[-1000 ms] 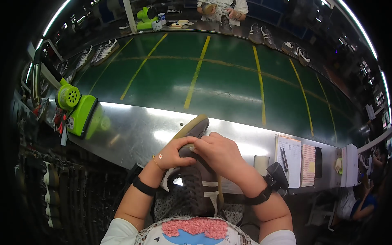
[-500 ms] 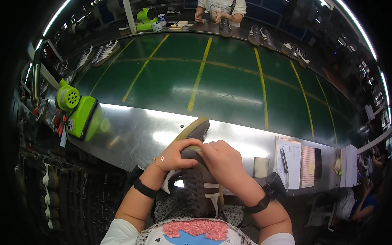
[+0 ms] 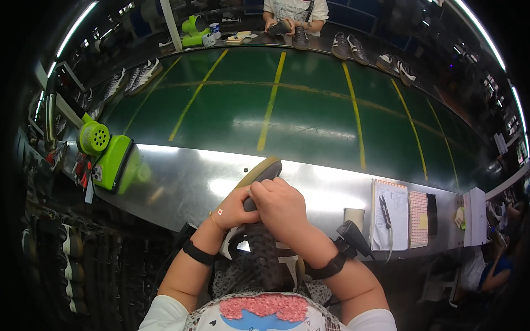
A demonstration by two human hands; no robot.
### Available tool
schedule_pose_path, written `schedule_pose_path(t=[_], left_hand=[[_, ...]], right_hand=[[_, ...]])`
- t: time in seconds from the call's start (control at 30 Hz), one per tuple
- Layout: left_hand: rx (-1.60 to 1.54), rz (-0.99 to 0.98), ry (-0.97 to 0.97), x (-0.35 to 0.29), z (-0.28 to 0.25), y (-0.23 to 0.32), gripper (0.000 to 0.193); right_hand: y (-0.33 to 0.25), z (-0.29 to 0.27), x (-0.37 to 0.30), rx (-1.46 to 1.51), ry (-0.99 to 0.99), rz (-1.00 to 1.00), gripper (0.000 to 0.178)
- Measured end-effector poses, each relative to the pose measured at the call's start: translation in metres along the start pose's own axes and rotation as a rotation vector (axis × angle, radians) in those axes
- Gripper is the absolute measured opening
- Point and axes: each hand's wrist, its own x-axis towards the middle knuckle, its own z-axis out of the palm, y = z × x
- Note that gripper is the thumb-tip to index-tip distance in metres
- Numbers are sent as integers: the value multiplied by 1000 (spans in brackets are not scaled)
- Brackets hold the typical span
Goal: The recorder is inspecting and checking the quality of manufactured shoes on an assembly line.
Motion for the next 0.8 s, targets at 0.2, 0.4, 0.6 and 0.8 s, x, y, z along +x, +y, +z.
schedule_pose_path(t=[0.2,0.4,0.6,0.8], left_hand=[[-22,-8,-4,-4,-4,-4,44],[-61,-14,-11,-6,-2,-5,42],[-139,-52,-1,-5,-2,-6,42],[-308,-76,-24,-3,-2,-3,42]], right_hand=[[11,-19,-30,-17,-91,98,14],[98,-46,-108,-93,-44,585,18],[126,-43,-166,-391,-29,693,37],[62,5,-173,1209,-401,667,49]])
